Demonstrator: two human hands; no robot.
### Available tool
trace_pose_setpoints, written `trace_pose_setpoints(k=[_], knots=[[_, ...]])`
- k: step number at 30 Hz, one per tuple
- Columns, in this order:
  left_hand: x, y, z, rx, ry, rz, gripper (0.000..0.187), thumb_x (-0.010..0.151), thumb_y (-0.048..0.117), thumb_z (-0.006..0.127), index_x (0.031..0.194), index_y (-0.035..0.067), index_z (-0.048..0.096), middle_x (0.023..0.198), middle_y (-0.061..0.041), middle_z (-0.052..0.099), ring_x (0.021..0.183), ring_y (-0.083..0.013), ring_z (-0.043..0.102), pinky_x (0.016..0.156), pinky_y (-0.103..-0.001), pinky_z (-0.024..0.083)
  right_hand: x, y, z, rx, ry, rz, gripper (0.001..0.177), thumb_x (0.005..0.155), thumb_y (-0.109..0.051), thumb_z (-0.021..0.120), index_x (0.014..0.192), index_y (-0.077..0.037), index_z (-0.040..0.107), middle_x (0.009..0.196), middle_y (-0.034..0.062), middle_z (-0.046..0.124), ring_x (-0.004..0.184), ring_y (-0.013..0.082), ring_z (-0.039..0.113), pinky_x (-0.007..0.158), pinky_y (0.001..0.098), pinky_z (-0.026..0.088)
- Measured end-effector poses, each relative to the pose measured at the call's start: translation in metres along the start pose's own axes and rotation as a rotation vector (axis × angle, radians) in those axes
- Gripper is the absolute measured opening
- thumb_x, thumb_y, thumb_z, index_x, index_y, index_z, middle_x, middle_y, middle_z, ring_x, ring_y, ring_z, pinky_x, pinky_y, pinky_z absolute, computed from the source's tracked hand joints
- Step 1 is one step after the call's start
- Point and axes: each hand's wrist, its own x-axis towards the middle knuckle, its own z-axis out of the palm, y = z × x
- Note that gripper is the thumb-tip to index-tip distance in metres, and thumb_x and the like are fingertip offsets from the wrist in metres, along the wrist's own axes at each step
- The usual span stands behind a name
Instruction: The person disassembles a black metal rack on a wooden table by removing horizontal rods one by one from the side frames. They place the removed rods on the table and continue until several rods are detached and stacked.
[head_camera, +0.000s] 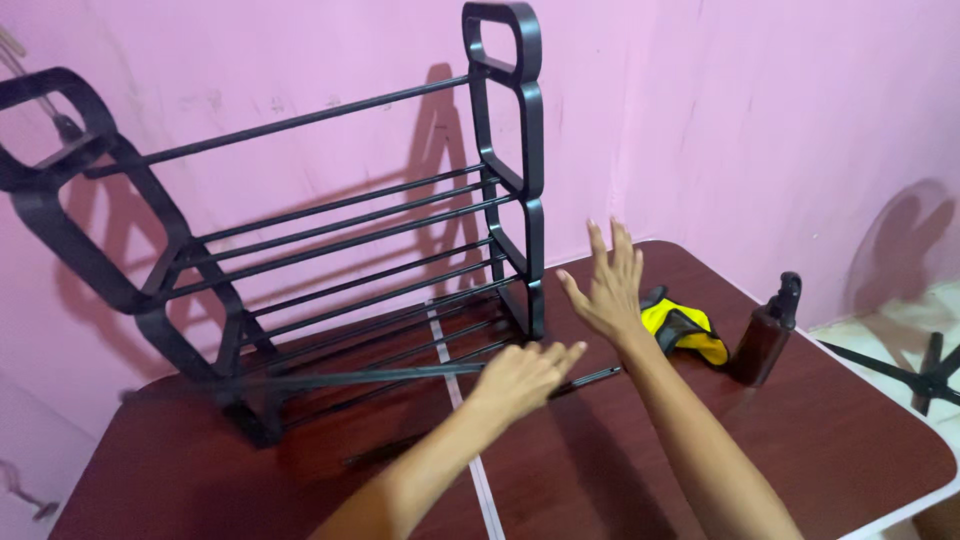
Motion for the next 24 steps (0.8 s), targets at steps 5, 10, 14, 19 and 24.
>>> trace_pose_setpoints(k=[5,10,14,19,24], knots=[[-0.003,0.03,0.015,-0.143,-0.016,-0.026,0.071,0.089,0.012,0.061,0.158,0.011,0.042,0.111,-0.011,0.065,0.085,-0.0277,0.07,0.064,-0.041,0.058,-0.069,0.022,0.023,0.035,-0.029,0.09,0.093,0.09,-0.047,0.068,0.164,-0.017,0.02,0.168,0.0231,0.015,0.155,0.046,0.015,0.116,0.0719,0.017],[-0.024,0.027,0.057,-0.278,-0.091,-0.226,0.073,0.104,0.03,0.049,0.164,0.003,0.017,0.126,-0.022,0.056,0.094,-0.0382,0.066,0.066,-0.049,0.057,-0.135,0.031,0.03,0.019,-0.14,0.182,0.091,0.087,-0.041,0.07,0.16,-0.016,0.024,0.166,0.0217,0.018,0.153,0.0453,0.017,0.115,0.069,0.017],[-0.035,0.012,0.096,-0.326,-0.204,-0.348,0.078,0.104,0.041,0.046,0.164,0.005,0.01,0.139,-0.026,0.048,0.105,-0.0435,0.062,0.077,-0.054,0.057,-0.138,0.034,0.028,0.145,0.016,0.129,0.078,0.092,-0.032,0.066,0.159,-0.012,0.033,0.165,0.0214,0.03,0.15,0.0424,0.032,0.122,0.0568,0.028],[-0.038,0.007,0.135,-0.359,-0.335,-0.343,0.077,0.104,0.048,0.043,0.165,0.012,0.012,0.147,-0.027,0.041,0.118,-0.0445,0.056,0.089,-0.057,0.053,-0.135,0.03,0.031,0.105,-0.026,0.149,0.078,0.087,-0.026,0.069,0.155,-0.005,0.036,0.16,0.025,0.034,0.147,0.0441,0.034,0.117,0.0562,0.027],[-0.04,0.001,0.142,-0.438,-0.339,-0.301,0.07,0.103,0.05,0.041,0.166,0.027,0.02,0.146,-0.024,0.043,0.126,-0.0417,0.052,0.099,-0.059,0.047,-0.135,0.029,0.033,0.092,-0.05,0.152,0.079,0.086,-0.027,0.069,0.154,-0.005,0.036,0.159,0.0268,0.032,0.144,0.0451,0.034,0.116,0.055,0.028]])
